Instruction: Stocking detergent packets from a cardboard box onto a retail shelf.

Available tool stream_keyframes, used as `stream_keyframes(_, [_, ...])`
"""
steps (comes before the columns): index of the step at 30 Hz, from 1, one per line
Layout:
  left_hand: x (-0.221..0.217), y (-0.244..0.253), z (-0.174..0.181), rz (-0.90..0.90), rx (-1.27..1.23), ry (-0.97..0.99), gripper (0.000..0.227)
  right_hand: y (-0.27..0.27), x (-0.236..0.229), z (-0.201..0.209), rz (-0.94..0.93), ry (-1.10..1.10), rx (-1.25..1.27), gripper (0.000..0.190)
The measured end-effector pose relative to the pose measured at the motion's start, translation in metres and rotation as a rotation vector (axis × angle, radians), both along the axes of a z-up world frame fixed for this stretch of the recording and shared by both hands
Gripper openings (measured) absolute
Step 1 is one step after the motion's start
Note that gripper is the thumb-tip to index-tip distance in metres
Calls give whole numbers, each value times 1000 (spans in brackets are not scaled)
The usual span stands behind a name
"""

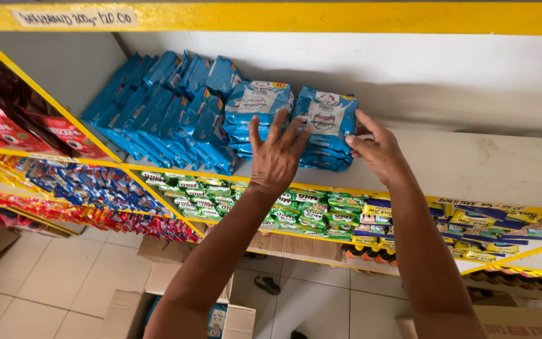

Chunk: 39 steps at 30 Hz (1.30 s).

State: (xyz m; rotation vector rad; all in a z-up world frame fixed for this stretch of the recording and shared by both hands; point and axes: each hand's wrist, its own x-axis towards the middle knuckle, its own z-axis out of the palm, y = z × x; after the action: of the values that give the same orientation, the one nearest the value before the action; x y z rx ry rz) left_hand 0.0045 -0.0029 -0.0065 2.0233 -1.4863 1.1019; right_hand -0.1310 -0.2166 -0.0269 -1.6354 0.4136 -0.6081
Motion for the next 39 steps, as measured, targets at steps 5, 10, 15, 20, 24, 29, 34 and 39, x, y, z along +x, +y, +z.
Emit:
stream_keyframes(5, [4,1,-7,-15,56,25,34,2,9,2,-42,182,-209,59])
stream_keyframes(10, [5,-1,-10,-28,34,-5,34,-4,17,-9,-63,92,-250,48])
stream_keyframes(15, [4,-4,-15,-17,39,13,33,-20,24,-43,-109,50,-401,45])
stream_keyframes(20, [2,-4,-18,30,48,-6,35,-22,26,-55,-115,-24,-465,45])
stream_keyframes(24, [-2,0,-14,60,113,-30,39,-12,23,-47,-124,-91,-275,46])
stream_keyframes(29, [-9,17,-13,29,95,-7,39,0,6,-46,-109,-154,11,48])
stream_keyframes(34, [-29,50,-26,-65,74,56,31,23,-14,-44,-233,-375,52,38])
stream_keyframes(39, [-54,100,-64,-135,50,178,27,65,-28,-59,-312,-521,53,25])
